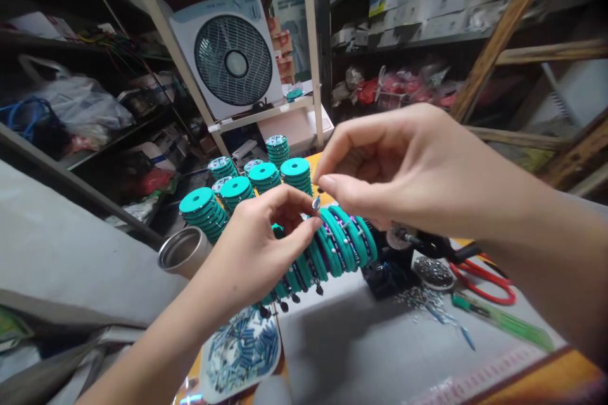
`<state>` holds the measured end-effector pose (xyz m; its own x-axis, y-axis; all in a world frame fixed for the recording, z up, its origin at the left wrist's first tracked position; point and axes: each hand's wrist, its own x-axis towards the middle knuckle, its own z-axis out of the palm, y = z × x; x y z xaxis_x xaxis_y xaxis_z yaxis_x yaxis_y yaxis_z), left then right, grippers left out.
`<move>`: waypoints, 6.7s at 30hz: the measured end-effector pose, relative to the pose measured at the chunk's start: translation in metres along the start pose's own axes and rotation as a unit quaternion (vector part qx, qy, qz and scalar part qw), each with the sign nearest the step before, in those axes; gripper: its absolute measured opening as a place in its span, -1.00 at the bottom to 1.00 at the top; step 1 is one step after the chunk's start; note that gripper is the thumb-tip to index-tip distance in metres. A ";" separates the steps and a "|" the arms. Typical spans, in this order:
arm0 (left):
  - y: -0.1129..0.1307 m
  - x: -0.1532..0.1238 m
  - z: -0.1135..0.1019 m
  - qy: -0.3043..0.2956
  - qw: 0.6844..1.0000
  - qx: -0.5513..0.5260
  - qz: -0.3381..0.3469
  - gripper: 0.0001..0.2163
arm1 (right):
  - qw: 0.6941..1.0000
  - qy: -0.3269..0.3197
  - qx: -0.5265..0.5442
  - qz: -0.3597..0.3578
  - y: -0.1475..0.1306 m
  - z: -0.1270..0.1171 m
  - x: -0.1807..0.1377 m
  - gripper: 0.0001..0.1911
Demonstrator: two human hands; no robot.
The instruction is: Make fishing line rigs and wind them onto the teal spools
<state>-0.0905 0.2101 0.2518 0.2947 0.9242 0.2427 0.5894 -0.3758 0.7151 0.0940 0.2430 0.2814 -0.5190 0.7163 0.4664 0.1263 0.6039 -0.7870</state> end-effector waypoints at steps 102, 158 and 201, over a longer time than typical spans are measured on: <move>-0.004 0.028 -0.003 -0.033 0.973 -0.179 -0.139 -0.86 | 0.979 -0.110 0.123 0.120 0.020 -0.038 0.049 -0.85; -0.008 0.026 -0.004 -0.021 0.977 -0.166 -0.133 -0.95 | 0.978 -0.121 0.157 0.070 0.026 -0.035 0.049 -0.89; -0.004 0.021 -0.004 -0.028 0.980 -0.183 -0.071 -0.91 | 0.971 -0.113 0.184 0.103 0.031 -0.034 0.048 -0.86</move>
<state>-0.0897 0.2311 0.2560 0.2762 0.9564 0.0945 0.3215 -0.1846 0.9288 0.1013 0.3080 0.2932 -0.6929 0.6879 0.2161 -0.0413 0.2613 -0.9644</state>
